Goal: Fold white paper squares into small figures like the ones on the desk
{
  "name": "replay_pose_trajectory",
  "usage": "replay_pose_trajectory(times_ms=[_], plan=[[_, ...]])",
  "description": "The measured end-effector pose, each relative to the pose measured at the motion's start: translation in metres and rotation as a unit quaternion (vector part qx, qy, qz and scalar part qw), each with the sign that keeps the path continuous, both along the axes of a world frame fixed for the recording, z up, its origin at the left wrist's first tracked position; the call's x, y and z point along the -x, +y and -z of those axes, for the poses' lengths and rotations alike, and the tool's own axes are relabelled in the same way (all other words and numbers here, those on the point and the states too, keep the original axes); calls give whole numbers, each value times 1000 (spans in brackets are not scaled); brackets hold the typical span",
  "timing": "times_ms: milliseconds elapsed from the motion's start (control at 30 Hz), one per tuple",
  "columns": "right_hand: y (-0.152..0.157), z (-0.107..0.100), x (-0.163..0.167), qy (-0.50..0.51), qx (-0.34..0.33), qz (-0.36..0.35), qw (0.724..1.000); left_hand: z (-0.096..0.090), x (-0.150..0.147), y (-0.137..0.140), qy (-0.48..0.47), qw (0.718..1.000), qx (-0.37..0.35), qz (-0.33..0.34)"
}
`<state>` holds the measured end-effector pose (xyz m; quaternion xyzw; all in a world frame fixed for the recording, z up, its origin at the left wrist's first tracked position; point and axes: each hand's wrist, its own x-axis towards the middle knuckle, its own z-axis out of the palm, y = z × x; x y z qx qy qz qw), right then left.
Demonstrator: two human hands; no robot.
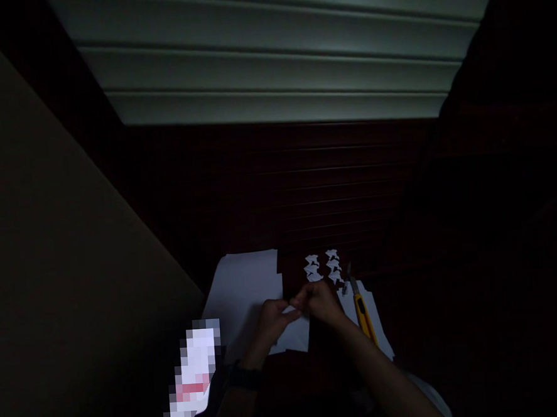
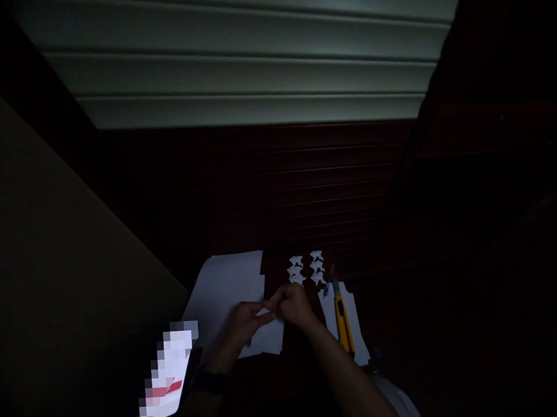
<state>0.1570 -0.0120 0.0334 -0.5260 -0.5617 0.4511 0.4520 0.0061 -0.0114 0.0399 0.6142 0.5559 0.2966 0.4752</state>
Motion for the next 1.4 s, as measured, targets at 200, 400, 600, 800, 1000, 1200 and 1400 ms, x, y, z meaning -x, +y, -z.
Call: replay_pose_trajectory(times_ms=[200,400,600,800,1000,1200,1400], plan=[[14,4,0,47,6,-13,999,-1,8,12,-82,995,48,18],[16,5,1,27,8,38,999,-4,6,17,-104,990,98,-6],[21,5,-11,-34,-30,14,999,-15,4,24,-135,986,92,-14],[24,8,-24,-47,-8,-39,998,-21,2,24,-186,977,107,-8],[25,7,-28,-90,-8,-83,992,-6,3,34,-144,988,52,31],[21,-1,-26,-155,-45,-101,982,14,0,42,-114,992,57,5],[18,-5,-28,-228,-89,-115,963,13,-6,42,-91,995,19,-27]])
